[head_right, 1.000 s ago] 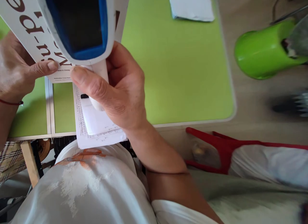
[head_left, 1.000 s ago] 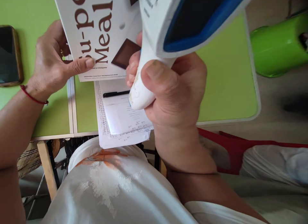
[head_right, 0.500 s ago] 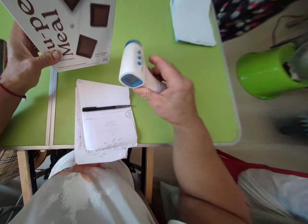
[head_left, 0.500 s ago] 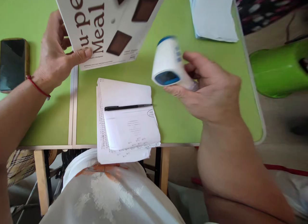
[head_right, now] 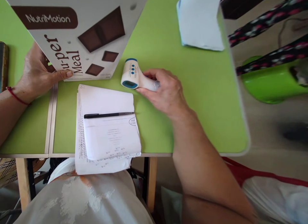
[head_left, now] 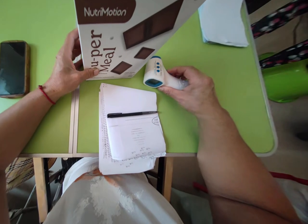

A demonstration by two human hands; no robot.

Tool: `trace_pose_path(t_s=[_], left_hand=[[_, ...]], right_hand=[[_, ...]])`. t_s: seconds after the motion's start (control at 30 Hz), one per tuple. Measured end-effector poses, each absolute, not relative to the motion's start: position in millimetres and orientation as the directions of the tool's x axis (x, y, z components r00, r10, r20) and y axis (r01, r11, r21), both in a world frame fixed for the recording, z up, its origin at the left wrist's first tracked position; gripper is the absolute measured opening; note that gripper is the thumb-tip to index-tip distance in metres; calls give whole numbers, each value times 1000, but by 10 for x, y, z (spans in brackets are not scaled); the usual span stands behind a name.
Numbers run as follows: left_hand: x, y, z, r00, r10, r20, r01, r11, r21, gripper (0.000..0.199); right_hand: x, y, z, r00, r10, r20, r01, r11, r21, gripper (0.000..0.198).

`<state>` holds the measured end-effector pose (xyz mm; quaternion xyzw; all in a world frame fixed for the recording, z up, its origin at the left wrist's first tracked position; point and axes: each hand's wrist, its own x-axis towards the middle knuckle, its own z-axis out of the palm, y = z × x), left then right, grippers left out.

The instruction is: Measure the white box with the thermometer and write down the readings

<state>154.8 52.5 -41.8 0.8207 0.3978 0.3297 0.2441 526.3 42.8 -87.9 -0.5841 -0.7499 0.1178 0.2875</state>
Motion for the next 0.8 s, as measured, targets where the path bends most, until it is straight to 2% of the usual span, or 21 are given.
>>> trace_pose_path(t_s=[0.1,0.17,0.23,0.27,0.33,0.4,0.43,0.53,0.7,0.77,0.8], left_hand=[[1496,409,-317,351,900,258,660,-433,614,72],[1445,265,-213,268,916,298,764,-391,514,68],[1414,90,-102,307,863,400,793,-465,394,53],[1415,4,-58,426,815,393,763,-557,327,43],[1451,-134,-14,720,620,310,576,-784,231,25],[1518,-205,-37,868,462,185,415,-877,242,29],[1552,-215,-67,894,424,148,377,-888,264,34],[1623,-175,-171,915,392,95,348,-887,304,40],[1642,-133,-255,936,351,32,326,-896,302,42],[1649,-161,-271,930,365,37,341,-898,279,43],[1654,-179,-281,927,373,44,350,-899,263,42]], right_hand=[[5289,369,-833,-231,854,466,816,431,-385,48],[5228,232,-705,-325,740,589,788,556,-264,40],[5116,56,-557,-523,628,576,641,735,-219,28],[5049,-32,-494,-628,586,512,545,801,-248,27],[4916,-183,-413,-713,591,377,541,806,-240,21],[4808,-285,-394,-714,633,298,593,774,-223,15],[4771,-318,-398,-708,643,291,609,765,-211,12],[4745,-370,-397,-718,626,304,606,777,-170,8],[4927,-362,-246,-737,604,304,613,787,-76,11],[4953,-337,-190,-668,623,406,653,753,-80,11],[4925,-326,-170,-582,641,500,684,719,-125,10]])
